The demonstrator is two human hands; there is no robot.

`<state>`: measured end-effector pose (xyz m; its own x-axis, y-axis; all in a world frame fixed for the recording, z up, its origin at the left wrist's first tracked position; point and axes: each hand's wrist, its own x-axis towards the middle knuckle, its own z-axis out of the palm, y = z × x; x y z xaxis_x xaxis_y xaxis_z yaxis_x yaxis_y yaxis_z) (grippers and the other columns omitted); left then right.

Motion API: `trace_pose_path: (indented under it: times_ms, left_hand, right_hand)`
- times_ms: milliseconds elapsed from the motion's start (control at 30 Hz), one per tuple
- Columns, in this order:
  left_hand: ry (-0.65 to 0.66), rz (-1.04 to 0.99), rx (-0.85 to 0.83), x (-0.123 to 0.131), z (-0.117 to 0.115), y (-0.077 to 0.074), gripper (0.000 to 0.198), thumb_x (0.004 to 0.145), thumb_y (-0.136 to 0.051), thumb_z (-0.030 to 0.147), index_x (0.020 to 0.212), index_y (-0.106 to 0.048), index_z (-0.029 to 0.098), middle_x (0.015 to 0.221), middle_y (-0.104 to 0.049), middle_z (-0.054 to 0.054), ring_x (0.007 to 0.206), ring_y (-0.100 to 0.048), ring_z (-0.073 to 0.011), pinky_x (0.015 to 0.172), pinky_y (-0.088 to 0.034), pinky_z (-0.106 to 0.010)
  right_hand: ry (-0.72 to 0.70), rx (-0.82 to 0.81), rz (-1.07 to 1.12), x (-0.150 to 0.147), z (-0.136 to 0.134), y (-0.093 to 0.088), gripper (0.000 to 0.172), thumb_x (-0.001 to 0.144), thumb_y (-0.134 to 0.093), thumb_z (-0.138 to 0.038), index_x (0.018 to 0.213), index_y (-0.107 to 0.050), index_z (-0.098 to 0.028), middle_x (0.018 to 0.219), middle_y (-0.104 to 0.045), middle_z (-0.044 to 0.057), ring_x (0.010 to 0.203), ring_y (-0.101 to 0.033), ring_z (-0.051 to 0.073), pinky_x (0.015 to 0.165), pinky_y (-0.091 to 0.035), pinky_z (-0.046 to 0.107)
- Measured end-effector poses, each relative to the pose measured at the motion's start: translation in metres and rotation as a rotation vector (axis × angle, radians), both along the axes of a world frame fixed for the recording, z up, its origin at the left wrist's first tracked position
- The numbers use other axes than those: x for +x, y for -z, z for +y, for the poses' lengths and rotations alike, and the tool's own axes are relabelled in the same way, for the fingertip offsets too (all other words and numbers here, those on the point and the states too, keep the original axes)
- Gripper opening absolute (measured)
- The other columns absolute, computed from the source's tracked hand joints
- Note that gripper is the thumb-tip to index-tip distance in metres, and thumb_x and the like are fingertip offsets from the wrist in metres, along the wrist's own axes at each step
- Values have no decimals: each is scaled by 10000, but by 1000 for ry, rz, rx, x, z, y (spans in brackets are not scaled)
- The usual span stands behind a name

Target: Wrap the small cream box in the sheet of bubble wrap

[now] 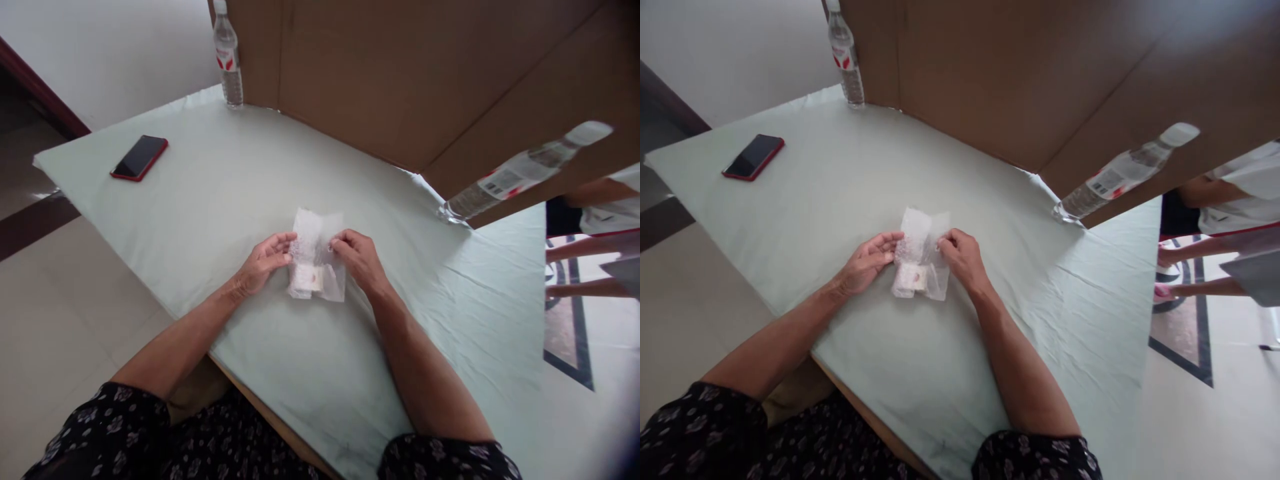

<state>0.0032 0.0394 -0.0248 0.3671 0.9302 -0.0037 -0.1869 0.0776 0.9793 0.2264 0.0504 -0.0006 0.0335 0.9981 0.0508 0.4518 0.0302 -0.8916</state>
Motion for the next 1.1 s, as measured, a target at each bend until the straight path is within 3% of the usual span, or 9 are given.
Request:
trace_pose_path:
  times_ms: [100,167,267,433,600,733,867,933,1100]
  left_hand:
    - [-271,341,266,1,-3,-3,372,736,-697,321,1066,-637,161,1122,-649,-114,928,-617,-190,783,-491,-309]
    - [-375,502,398,0,-6,-7,233,746,-679,321,921,-635,173,1025,-643,-83,783,-578,-147,679,-464,-275]
    - [-321,546,387,0,-9,-13,241,773,-666,408,843,-604,186,804,-609,-17,637,-515,-116,610,-435,-256]
    - [-291,607,300,8,-10,-17,374,715,-717,528,743,-547,196,673,-545,29,586,-456,-107,591,-397,-259]
    - [-322,688,255,16,-9,-19,341,733,-657,466,615,-476,203,580,-489,45,575,-426,-115,588,-347,-270]
    - [-362,504,127,7,-1,-16,157,682,-549,317,591,-507,196,571,-507,32,575,-440,-116,573,-353,-257]
    - [-394,330,-34,-8,7,-16,158,671,-537,344,626,-544,192,561,-517,21,528,-425,-110,489,-287,-240]
    - [-372,358,-7,-9,4,-20,202,696,-563,379,622,-520,196,559,-493,31,520,-402,-103,488,-282,-239]
    - [-178,666,219,1,-11,-28,319,663,-701,401,610,-462,198,581,-459,55,571,-385,-100,544,-299,-241]
  right_hand:
    - [-13,-170,345,6,2,5,210,765,-630,-413,684,-593,-223,645,-647,2,605,-577,165,596,-458,298]
    - [-58,-291,525,4,3,6,267,740,-693,-479,766,-604,-229,717,-704,26,657,-651,200,626,-515,329]
    - [-114,-350,669,-4,0,5,377,709,-753,-540,872,-615,-229,842,-756,55,777,-726,251,694,-569,377]
    - [-177,-351,693,-18,-9,2,415,728,-741,-577,916,-619,-228,863,-760,50,856,-740,274,698,-581,385]
    - [-206,-354,695,-27,-14,0,449,702,-758,-593,931,-615,-234,866,-758,37,865,-735,270,699,-580,377]
    - [-152,-327,701,-24,-10,3,435,715,-744,-597,889,-549,-250,887,-763,47,897,-738,273,701,-585,389]
    - [-60,-290,711,-19,-5,7,438,703,-753,-589,839,-493,-263,920,-769,58,889,-744,274,672,-586,395]
    - [-61,-303,707,-19,-5,8,443,697,-754,-594,844,-495,-265,916,-769,58,887,-747,279,664,-585,399]
    - [-92,-327,670,-24,-10,8,454,714,-720,-636,887,-511,-272,902,-766,46,904,-747,287,644,-583,397]
